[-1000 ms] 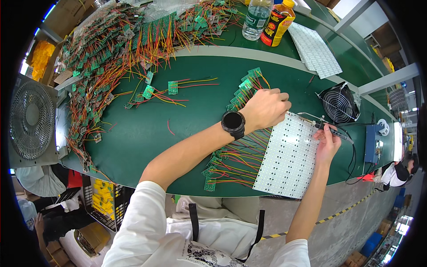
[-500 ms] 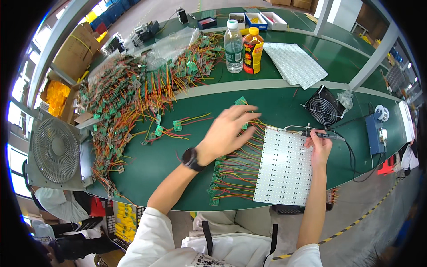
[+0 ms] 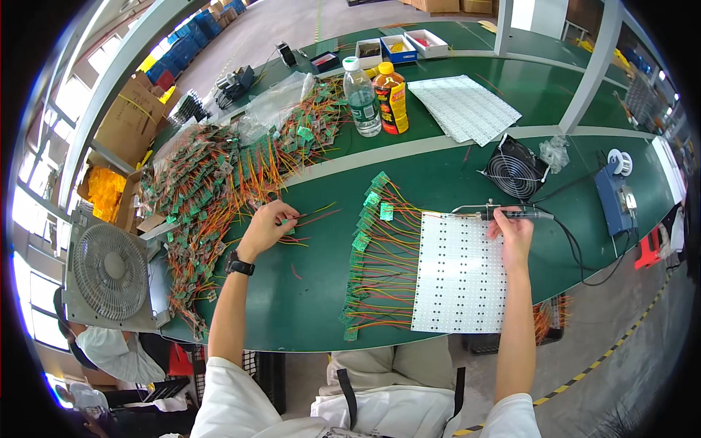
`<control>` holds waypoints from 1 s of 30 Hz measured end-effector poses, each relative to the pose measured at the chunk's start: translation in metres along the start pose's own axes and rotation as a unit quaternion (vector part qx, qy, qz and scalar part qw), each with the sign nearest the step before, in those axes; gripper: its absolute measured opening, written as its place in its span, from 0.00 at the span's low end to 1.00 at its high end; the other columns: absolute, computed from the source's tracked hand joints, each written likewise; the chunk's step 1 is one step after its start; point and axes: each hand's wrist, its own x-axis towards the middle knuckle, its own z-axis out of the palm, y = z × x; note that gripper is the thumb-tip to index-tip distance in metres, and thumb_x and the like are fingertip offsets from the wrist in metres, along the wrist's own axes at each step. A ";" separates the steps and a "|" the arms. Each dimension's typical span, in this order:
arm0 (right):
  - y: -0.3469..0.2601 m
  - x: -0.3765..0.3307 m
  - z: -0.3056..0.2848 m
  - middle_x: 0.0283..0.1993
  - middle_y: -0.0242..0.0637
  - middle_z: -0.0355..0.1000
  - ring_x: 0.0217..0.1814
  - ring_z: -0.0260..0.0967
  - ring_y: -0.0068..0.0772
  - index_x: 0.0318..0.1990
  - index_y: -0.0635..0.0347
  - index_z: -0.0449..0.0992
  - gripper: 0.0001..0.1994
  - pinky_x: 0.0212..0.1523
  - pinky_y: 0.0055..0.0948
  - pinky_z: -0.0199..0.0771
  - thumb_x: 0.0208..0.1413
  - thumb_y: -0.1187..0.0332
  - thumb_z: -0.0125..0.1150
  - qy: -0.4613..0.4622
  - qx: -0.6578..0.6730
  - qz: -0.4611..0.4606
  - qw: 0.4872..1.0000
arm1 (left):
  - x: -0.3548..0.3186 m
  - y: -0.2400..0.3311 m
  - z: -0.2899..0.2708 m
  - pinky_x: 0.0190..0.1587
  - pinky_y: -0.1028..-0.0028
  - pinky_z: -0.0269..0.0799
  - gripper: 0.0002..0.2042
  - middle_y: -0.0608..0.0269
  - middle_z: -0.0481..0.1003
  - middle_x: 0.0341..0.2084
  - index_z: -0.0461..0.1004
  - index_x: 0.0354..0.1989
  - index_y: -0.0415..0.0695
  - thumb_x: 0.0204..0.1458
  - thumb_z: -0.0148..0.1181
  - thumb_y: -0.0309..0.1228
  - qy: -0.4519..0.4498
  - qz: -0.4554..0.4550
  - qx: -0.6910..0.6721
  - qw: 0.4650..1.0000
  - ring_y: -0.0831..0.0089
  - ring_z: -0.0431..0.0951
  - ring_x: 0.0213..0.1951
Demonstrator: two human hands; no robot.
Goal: The person solders individual wires from driver boards onto the contact points of a large LED panel using a soldering iron and solder.
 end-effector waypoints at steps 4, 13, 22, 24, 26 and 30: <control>0.002 0.001 0.001 0.24 0.37 0.73 0.21 0.69 0.24 0.39 0.70 0.75 0.08 0.23 0.22 0.67 0.58 0.72 0.63 -0.003 0.014 0.004 1.000 | 0.007 0.021 -0.012 0.36 0.70 0.74 0.08 0.60 0.77 0.30 0.79 0.37 0.40 0.50 0.65 0.27 -0.123 -0.062 0.024 0.990 0.67 0.78 0.30; 0.002 0.001 0.004 0.24 0.37 0.73 0.21 0.70 0.23 0.39 0.69 0.74 0.08 0.22 0.21 0.67 0.58 0.73 0.64 0.019 0.035 -0.022 0.999 | 0.016 0.084 0.006 0.36 0.72 0.74 0.06 0.58 0.80 0.29 0.79 0.36 0.36 0.55 0.62 0.27 0.099 0.108 -0.006 0.989 0.69 0.81 0.32; 0.000 -0.006 0.003 0.24 0.39 0.74 0.20 0.70 0.25 0.41 0.70 0.74 0.08 0.22 0.22 0.67 0.58 0.75 0.62 0.059 0.014 -0.086 0.994 | 0.052 0.165 0.096 0.38 0.75 0.79 0.07 0.53 0.80 0.31 0.75 0.42 0.31 0.61 0.56 0.22 -0.070 0.051 -0.492 0.866 0.71 0.82 0.31; 0.001 -0.005 0.001 0.24 0.39 0.73 0.20 0.70 0.25 0.41 0.70 0.74 0.08 0.22 0.22 0.66 0.58 0.74 0.62 0.063 0.018 -0.076 0.995 | 0.060 0.175 0.099 0.37 0.77 0.78 0.07 0.54 0.80 0.29 0.75 0.41 0.31 0.61 0.56 0.23 -0.136 0.034 -0.435 0.890 0.73 0.82 0.31; 0.002 -0.003 -0.001 0.24 0.39 0.73 0.20 0.69 0.26 0.41 0.70 0.74 0.08 0.21 0.22 0.65 0.58 0.73 0.62 0.068 0.034 -0.045 0.996 | 0.067 0.177 0.111 0.37 0.77 0.78 0.07 0.54 0.80 0.28 0.75 0.40 0.31 0.62 0.56 0.24 -0.166 0.025 -0.408 0.898 0.75 0.81 0.30; 0.003 0.000 0.002 0.24 0.39 0.73 0.19 0.69 0.26 0.40 0.70 0.75 0.08 0.21 0.22 0.65 0.58 0.72 0.62 0.071 0.024 -0.036 0.997 | 0.075 0.170 0.140 0.34 0.77 0.77 0.08 0.56 0.80 0.30 0.73 0.42 0.30 0.62 0.54 0.25 -0.124 0.110 -0.436 0.885 0.77 0.80 0.29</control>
